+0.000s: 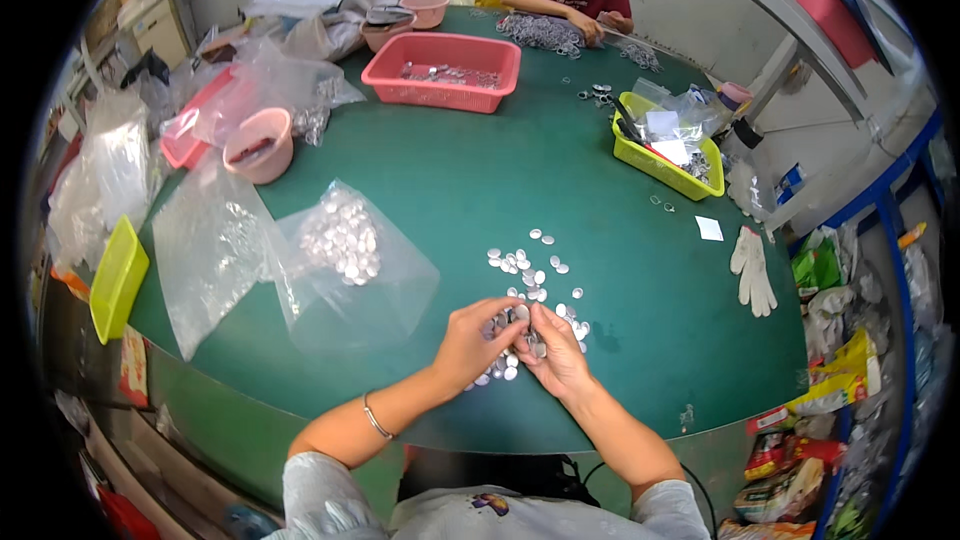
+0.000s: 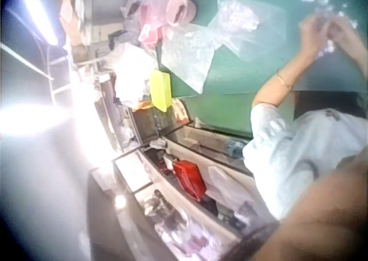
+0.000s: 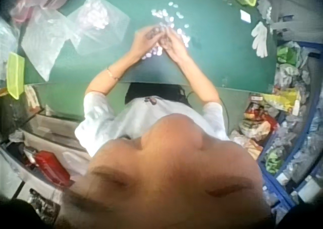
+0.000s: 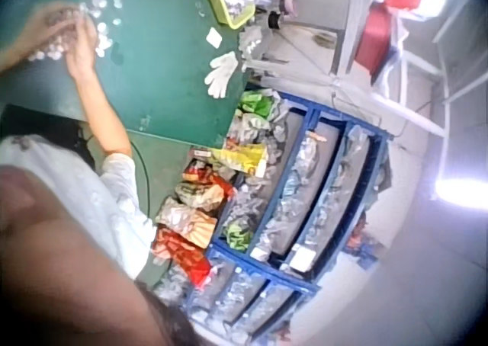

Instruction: The person sorts small, white, circular discs on a green table. They pick up handfuls of the discs, separate them, and place them into a clear plastic bag. The person occasionally gathers scattered discs from the table surface to continue the sorting process.

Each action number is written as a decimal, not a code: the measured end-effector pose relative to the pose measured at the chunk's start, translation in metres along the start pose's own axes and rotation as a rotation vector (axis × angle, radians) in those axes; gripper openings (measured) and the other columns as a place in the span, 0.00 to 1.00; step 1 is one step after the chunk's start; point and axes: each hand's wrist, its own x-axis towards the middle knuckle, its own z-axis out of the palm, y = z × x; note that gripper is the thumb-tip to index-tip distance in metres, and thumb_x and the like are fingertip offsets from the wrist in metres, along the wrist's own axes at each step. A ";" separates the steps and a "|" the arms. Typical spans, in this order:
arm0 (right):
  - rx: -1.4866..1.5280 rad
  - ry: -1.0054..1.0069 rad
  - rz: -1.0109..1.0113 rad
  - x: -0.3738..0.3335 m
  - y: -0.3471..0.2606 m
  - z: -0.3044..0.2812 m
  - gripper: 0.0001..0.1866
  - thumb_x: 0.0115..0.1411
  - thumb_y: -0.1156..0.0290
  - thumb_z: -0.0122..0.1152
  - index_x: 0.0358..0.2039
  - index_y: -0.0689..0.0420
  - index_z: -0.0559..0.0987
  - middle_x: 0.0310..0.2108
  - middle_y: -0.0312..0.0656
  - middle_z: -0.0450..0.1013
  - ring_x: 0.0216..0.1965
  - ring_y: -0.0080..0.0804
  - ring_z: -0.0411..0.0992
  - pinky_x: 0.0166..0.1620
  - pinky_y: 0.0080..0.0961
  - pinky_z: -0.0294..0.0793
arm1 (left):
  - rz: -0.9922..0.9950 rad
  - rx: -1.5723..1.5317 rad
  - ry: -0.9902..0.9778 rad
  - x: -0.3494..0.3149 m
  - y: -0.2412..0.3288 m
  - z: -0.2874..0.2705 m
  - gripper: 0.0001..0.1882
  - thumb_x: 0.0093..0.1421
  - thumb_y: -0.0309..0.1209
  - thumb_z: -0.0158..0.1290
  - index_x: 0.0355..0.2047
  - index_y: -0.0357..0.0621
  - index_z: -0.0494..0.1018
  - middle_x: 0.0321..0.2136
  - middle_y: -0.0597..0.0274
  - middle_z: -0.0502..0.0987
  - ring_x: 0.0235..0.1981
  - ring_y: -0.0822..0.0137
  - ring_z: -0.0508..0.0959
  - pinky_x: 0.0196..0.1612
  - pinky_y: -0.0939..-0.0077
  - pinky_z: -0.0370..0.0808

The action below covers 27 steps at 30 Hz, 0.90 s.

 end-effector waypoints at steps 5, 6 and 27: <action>-0.093 -0.012 -0.038 0.006 0.006 -0.005 0.09 0.62 0.66 0.51 0.33 0.59 0.72 0.27 0.37 0.69 0.20 0.19 0.64 0.19 0.12 0.58 | -0.006 -0.033 0.038 0.002 -0.016 0.000 0.12 0.49 0.25 0.59 0.36 0.36 0.75 0.31 0.55 0.79 0.32 0.69 0.78 0.36 0.78 0.74; -0.063 -0.003 -0.041 0.007 0.008 -0.008 0.09 0.62 0.66 0.51 0.33 0.59 0.72 0.26 0.35 0.68 0.20 0.19 0.64 0.18 0.12 0.58 | -0.028 -0.048 0.039 0.000 -0.019 0.000 0.12 0.50 0.25 0.59 0.36 0.36 0.75 0.31 0.56 0.79 0.32 0.71 0.78 0.36 0.78 0.73; -0.101 0.066 -0.063 0.004 0.003 -0.001 0.10 0.61 0.66 0.53 0.32 0.60 0.74 0.26 0.36 0.70 0.21 0.21 0.65 0.19 0.13 0.58 | -0.195 -0.348 -0.015 0.004 -0.024 -0.001 0.09 0.57 0.27 0.52 0.35 0.34 0.74 0.25 0.64 0.76 0.29 0.79 0.72 0.33 0.82 0.71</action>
